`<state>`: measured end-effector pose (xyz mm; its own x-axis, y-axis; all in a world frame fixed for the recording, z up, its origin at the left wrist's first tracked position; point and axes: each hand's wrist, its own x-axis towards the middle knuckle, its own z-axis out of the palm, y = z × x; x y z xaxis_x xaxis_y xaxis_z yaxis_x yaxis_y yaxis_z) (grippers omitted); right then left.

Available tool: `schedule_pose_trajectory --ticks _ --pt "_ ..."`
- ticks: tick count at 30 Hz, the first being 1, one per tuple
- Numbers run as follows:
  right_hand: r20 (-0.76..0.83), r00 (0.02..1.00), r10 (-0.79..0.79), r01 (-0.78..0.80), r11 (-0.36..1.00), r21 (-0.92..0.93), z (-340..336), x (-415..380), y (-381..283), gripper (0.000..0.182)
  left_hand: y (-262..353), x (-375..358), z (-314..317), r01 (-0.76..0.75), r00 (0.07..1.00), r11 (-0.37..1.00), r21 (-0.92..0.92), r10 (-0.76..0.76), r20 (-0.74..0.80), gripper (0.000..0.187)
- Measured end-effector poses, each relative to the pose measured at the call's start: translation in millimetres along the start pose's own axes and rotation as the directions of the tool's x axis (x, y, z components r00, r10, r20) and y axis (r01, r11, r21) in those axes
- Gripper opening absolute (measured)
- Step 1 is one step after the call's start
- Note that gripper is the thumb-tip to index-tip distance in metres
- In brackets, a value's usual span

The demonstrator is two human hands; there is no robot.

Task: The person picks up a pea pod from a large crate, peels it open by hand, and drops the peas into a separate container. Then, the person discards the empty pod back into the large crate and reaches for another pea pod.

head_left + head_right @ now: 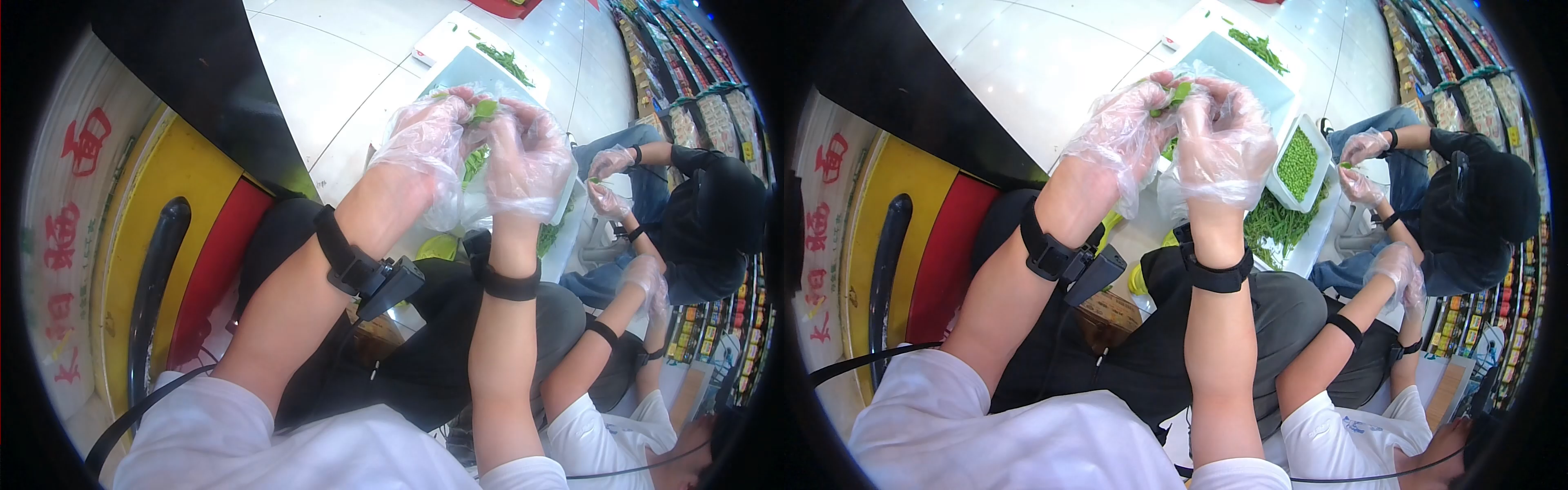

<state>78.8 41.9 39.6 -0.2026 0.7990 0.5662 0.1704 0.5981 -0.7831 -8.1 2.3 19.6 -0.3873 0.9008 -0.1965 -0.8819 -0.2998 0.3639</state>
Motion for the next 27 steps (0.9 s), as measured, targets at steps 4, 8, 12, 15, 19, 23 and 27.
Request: schedule_pose_trajectory --ticks 4,8,12,15,19,23,27 --pt "0.090 0.983 0.158 -0.178 0.938 0.298 -3.9 3.8 2.6 0.011 1.7 0.1 -2.2 -0.021 0.998 1.000 0.014 0.020 0.056 0.018" --pt "0.151 0.956 0.251 -0.293 0.845 0.448 -5.3 6.7 4.6 0.013 2.8 0.5 -2.7 -0.042 0.997 0.999 -0.011 0.043 0.071 0.019" --pt "0.163 0.950 0.266 -0.312 0.838 0.449 -6.1 10.6 8.0 0.018 4.9 4.0 -4.3 -0.039 0.998 0.999 -0.025 0.040 0.058 0.020" --pt "0.201 0.930 0.307 -0.367 0.766 0.528 -6.5 12.1 6.0 0.019 5.3 7.5 -3.4 -0.035 0.999 0.997 -0.067 0.035 0.008 0.011" --pt "0.160 0.932 0.327 -0.360 0.766 0.532 -7.8 13.8 5.6 0.014 9.7 3.2 1.9 -0.037 0.999 0.996 -0.087 0.035 -0.026 0.011" --pt "0.103 0.929 0.355 -0.359 0.799 0.483 -10.2 13.3 8.2 0.014 12.4 2.3 -0.1 -0.034 0.999 0.990 -0.134 0.031 -0.026 0.010" --pt "0.092 0.932 0.350 -0.348 0.797 0.493 -10.4 18.3 14.1 0.014 17.5 9.5 -7.5 0.000 0.998 0.989 -0.149 0.010 0.069 0.018"
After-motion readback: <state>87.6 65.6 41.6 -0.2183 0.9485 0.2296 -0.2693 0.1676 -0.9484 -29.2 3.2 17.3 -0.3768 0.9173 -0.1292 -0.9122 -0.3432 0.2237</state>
